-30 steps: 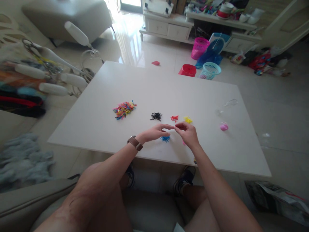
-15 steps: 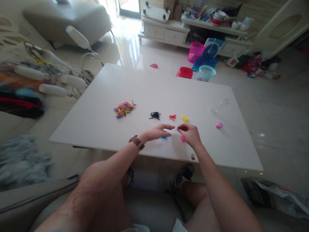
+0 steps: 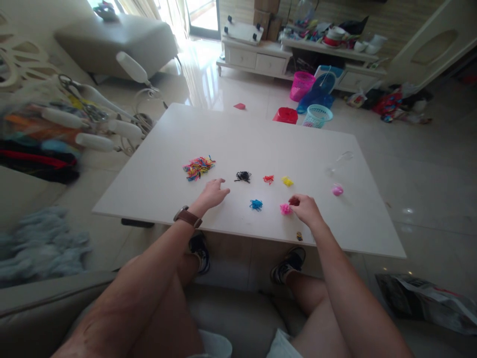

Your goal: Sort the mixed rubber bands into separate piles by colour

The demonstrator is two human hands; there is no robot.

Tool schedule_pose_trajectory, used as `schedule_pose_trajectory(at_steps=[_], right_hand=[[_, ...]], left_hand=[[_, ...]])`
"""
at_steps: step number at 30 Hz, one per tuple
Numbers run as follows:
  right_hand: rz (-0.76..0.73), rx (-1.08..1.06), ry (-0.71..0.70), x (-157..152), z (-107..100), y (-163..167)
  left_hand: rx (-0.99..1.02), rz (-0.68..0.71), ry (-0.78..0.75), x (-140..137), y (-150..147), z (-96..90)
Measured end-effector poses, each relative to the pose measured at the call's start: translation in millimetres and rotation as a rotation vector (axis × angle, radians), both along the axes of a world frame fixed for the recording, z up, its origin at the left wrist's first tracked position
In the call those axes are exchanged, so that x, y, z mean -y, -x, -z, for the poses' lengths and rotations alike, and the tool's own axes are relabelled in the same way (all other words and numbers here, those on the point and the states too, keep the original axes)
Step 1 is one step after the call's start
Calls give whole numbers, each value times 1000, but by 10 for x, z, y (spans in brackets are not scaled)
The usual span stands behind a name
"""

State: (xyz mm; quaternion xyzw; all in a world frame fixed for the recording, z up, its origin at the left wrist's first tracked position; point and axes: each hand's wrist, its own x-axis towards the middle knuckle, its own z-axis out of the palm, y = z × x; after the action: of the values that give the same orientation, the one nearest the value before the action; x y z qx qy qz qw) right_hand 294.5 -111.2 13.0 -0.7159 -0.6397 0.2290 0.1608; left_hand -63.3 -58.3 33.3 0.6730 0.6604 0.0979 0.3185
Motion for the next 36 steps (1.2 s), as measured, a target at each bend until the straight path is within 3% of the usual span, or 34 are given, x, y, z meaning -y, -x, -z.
schedule_pose_trajectory(at_steps=[4,9,22,36], right_hand=[[-29,37,2,6,21,-24],[-56,58,-5,-28,9,-26],[-48,-51,-101,-34,-130,161],[-93,-102,-110,1,-154,245]], left_hand=[[-137,-97,23,-99,189,123],[-148,-153,7,-199,274,224],[-201,-258,80,-302,304,178],[-203,-301,11,-397,396,221]])
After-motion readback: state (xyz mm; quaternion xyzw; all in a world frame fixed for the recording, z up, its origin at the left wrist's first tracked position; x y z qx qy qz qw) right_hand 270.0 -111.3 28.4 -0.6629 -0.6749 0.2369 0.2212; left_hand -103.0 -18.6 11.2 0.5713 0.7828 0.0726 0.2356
